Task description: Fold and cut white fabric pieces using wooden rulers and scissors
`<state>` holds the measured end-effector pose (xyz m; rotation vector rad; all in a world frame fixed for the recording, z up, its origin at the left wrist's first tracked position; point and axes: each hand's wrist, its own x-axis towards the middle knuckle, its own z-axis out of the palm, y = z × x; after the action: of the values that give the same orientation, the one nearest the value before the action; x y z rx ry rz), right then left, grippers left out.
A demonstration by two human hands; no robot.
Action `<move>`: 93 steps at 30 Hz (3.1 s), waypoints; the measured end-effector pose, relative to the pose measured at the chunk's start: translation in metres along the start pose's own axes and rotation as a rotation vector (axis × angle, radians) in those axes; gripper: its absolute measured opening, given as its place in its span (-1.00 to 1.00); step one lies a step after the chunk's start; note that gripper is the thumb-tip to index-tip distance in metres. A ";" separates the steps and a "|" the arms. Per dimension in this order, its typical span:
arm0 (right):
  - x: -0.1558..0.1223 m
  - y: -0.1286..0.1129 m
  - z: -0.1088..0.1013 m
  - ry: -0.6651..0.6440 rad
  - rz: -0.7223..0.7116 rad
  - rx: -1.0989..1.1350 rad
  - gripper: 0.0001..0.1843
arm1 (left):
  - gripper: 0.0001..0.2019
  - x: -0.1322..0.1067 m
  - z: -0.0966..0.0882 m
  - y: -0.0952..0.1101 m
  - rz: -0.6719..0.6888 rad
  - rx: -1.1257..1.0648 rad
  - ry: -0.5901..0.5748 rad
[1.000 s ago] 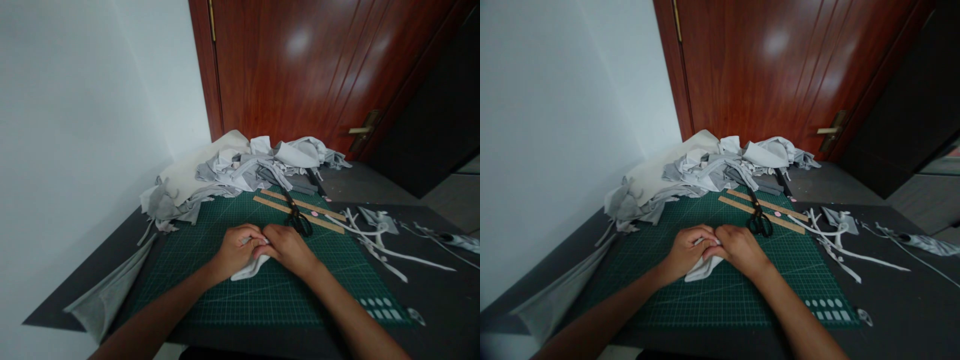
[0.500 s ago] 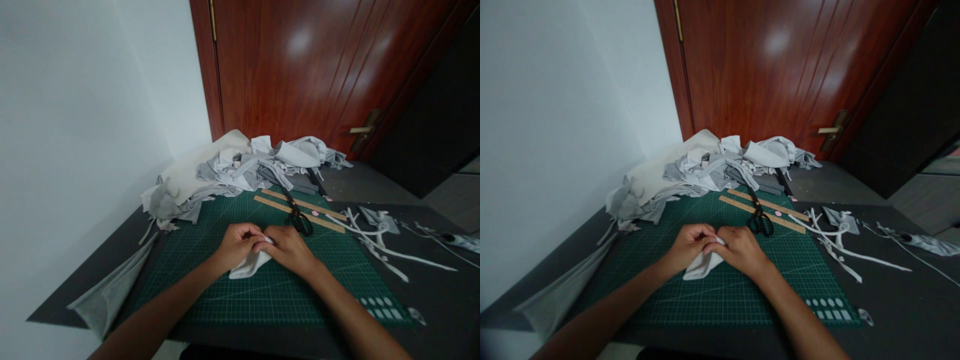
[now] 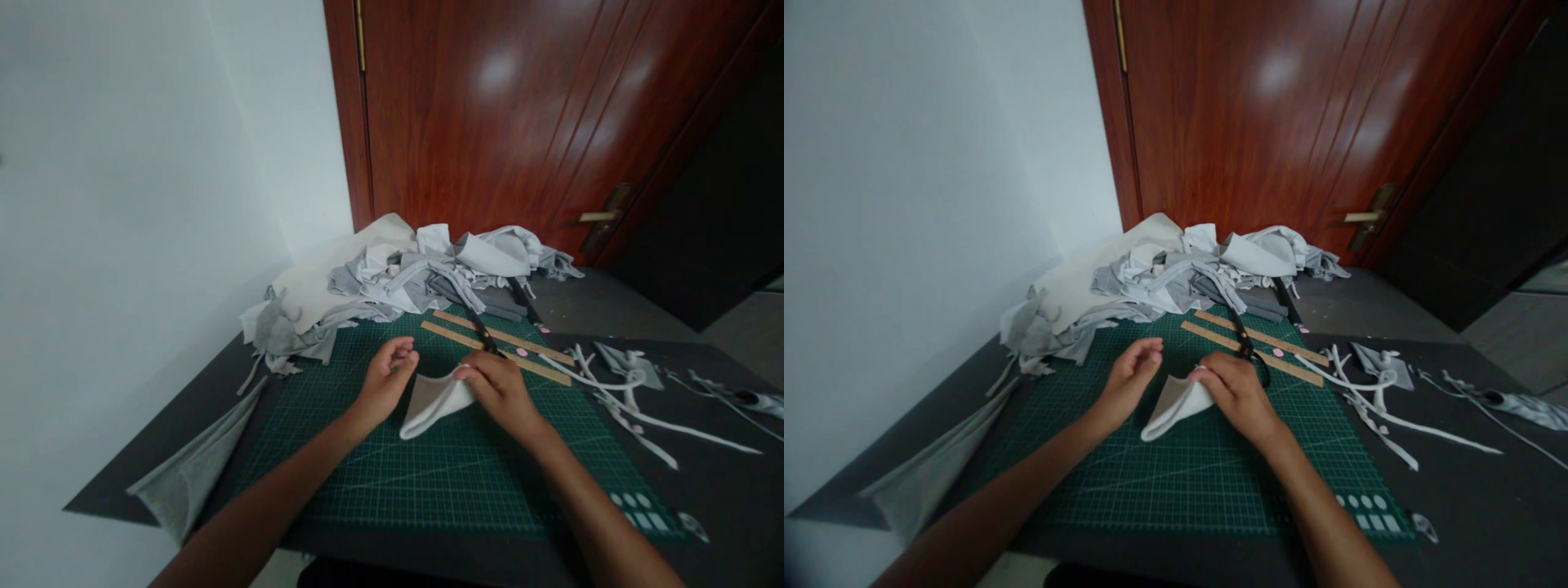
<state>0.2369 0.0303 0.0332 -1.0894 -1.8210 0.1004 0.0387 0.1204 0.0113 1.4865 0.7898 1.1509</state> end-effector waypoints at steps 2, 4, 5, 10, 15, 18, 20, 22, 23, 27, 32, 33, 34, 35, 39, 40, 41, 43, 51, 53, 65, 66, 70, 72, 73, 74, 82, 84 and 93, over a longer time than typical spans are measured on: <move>0.000 0.002 -0.006 0.122 -0.016 -0.009 -0.81 | -0.45 0.002 0.001 -0.007 -0.152 -0.095 -0.019; 0.000 0.002 -0.010 0.214 -0.032 -0.029 -0.82 | -0.49 0.001 0.001 -0.012 -0.345 -0.266 -0.113; 0.001 0.002 -0.012 0.250 -0.042 -0.040 -0.82 | -0.51 0.000 0.001 -0.013 -0.430 -0.348 -0.183; 0.004 -0.003 -0.014 0.325 -0.074 -0.038 -0.81 | -0.56 -0.006 0.000 -0.011 -0.620 -0.525 -0.521; 0.004 -0.005 -0.012 0.350 -0.030 -0.080 -0.81 | -0.57 -0.013 0.010 -0.013 -0.523 -0.407 -0.398; 0.005 -0.004 -0.009 0.477 0.097 -0.131 -0.76 | -0.48 -0.014 0.015 -0.015 -0.433 -0.353 -0.326; 0.006 -0.002 -0.007 0.531 0.200 -0.110 -0.69 | -0.51 -0.015 0.019 -0.016 -0.341 -0.312 -0.297; 0.007 0.000 -0.006 0.559 0.299 -0.045 -0.62 | -0.56 -0.017 0.021 -0.019 -0.279 -0.260 -0.301; 0.008 0.002 -0.006 0.569 0.342 -0.005 -0.59 | -0.56 -0.018 0.023 -0.020 -0.268 -0.246 -0.313; 0.009 0.006 -0.007 0.570 0.454 0.122 -0.51 | -0.51 -0.024 0.023 -0.025 -0.223 -0.263 -0.380; 0.010 0.011 -0.006 0.523 0.481 0.157 -0.49 | -0.11 -0.029 0.013 -0.015 -0.049 -0.267 -0.568; 0.010 0.011 -0.005 0.528 0.495 0.157 -0.49 | 0.04 -0.030 0.012 -0.013 -0.025 -0.276 -0.598; 0.010 0.012 -0.004 0.539 0.515 0.163 -0.48 | 0.18 -0.032 0.012 -0.010 -0.005 -0.273 -0.594; 0.010 0.013 -0.002 0.553 0.538 0.179 -0.47 | 0.29 -0.033 0.013 -0.009 0.011 -0.251 -0.557; 0.010 0.018 0.005 0.590 0.607 0.302 -0.47 | 0.10 -0.036 0.020 -0.009 -0.010 -0.138 -0.273; 0.010 0.018 0.006 0.579 0.608 0.312 -0.48 | -0.11 -0.035 0.022 -0.010 -0.034 -0.125 -0.232; 0.010 0.019 0.007 0.563 0.600 0.300 -0.48 | -0.32 -0.033 0.022 -0.011 -0.059 -0.116 -0.201; 0.010 0.017 0.008 0.531 0.561 0.234 -0.49 | -0.59 -0.027 0.020 -0.013 -0.101 -0.119 -0.132; 0.007 0.017 0.005 0.480 0.457 -0.028 -0.57 | -0.48 -0.014 0.013 -0.013 -0.236 -0.275 -0.077; 0.006 0.019 0.002 0.430 0.424 -0.048 -0.59 | -0.49 -0.013 0.009 -0.010 -0.310 -0.259 -0.190; 0.008 -0.014 0.022 -0.011 0.506 0.500 -0.46 | -0.08 -0.026 0.007 0.008 -0.237 -0.298 -0.859; 0.008 -0.013 0.023 -0.014 0.509 0.494 -0.46 | -0.10 -0.029 0.011 0.007 -0.231 -0.294 -0.814; 0.008 -0.009 0.023 0.015 0.481 0.420 -0.48 | -0.38 -0.033 0.018 0.002 -0.241 -0.180 -0.572; 0.008 -0.009 0.020 0.032 0.450 0.340 -0.52 | -0.45 -0.032 0.016 0.001 -0.274 -0.153 -0.563; 0.008 -0.009 0.019 0.033 0.430 0.295 -0.54 | -0.45 -0.031 0.015 0.001 -0.294 -0.153 -0.577; 0.008 -0.008 0.017 0.031 0.410 0.249 -0.56 | -0.44 -0.031 0.014 0.002 -0.313 -0.157 -0.590; 0.006 -0.003 0.014 0.078 0.336 -0.044 -0.61 | -0.39 -0.029 0.016 0.001 -0.275 -0.106 -0.557; 0.005 -0.002 0.014 0.075 0.305 -0.131 -0.60 | -0.37 -0.027 0.017 -0.002 -0.242 -0.067 -0.506; 0.004 0.001 0.017 0.130 0.301 -0.006 -0.59 | -0.45 -0.021 0.015 -0.011 -0.177 -0.022 -0.404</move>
<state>0.2243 0.0402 0.0269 -1.3372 -1.5339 0.1972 0.0473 0.0983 -0.0044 1.5315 0.6107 0.6940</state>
